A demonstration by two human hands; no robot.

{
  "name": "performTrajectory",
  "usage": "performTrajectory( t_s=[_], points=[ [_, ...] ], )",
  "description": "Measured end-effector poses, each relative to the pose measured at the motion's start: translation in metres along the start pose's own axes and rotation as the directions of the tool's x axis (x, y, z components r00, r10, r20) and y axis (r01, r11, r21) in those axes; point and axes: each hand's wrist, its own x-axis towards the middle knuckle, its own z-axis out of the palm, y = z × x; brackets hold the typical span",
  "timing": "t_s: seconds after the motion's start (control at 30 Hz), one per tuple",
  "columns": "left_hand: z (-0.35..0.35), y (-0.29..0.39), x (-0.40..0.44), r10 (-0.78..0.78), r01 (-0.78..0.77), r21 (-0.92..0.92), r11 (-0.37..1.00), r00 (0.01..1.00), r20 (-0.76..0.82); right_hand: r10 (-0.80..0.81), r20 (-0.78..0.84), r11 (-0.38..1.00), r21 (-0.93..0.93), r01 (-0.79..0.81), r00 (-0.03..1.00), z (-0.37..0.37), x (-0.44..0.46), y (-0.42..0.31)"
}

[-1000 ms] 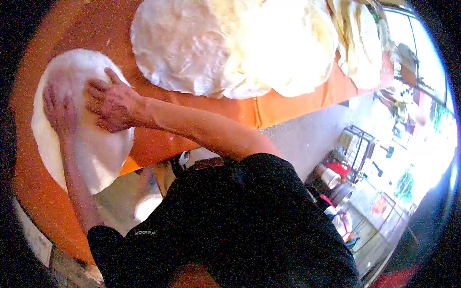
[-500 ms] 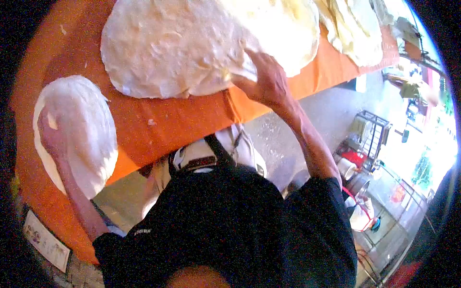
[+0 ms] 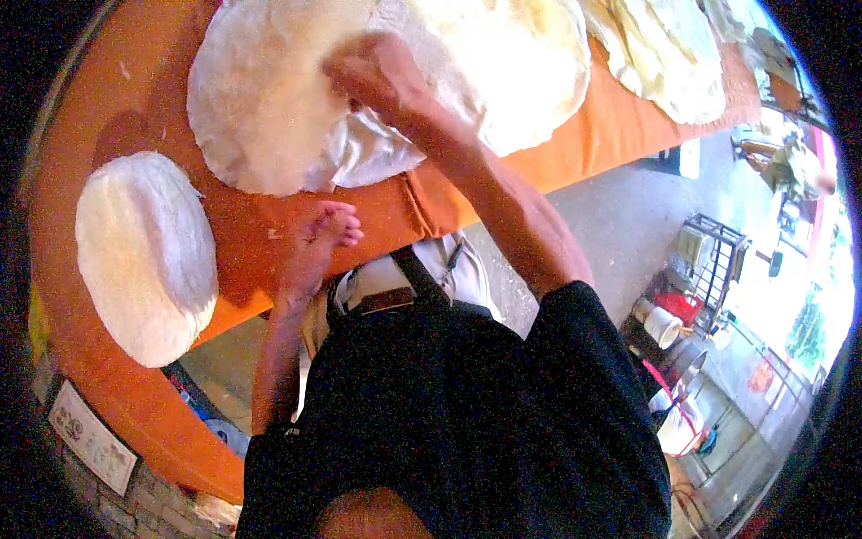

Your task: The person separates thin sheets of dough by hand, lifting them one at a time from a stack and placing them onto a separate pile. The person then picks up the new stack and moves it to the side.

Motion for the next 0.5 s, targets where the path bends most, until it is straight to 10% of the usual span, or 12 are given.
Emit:
performTrajectory(
  t_s=[0.1, 0.2, 0.5],
  points=[
    [0.018, 0.0, 0.006, -0.077, 0.087, -0.133, 0.987, 0.994, 0.078, -0.173, -0.03, 0.914, -0.378, 0.149, 0.984, -0.033, -0.011, -0.063],
    [0.033, 0.006, 0.039, -0.102, 0.12, -0.328, 0.937, 0.992, 0.073, -0.108, -0.26, 0.991, -0.105, 0.083, 0.96, -0.092, -0.031, -0.095],
    [0.068, 0.028, 0.103, -0.021, 0.042, -0.642, 0.766, 0.999, 0.041, 0.197, -0.392, 0.958, -0.119, -0.261, 0.899, -0.202, -0.078, 0.033]
  ],
)
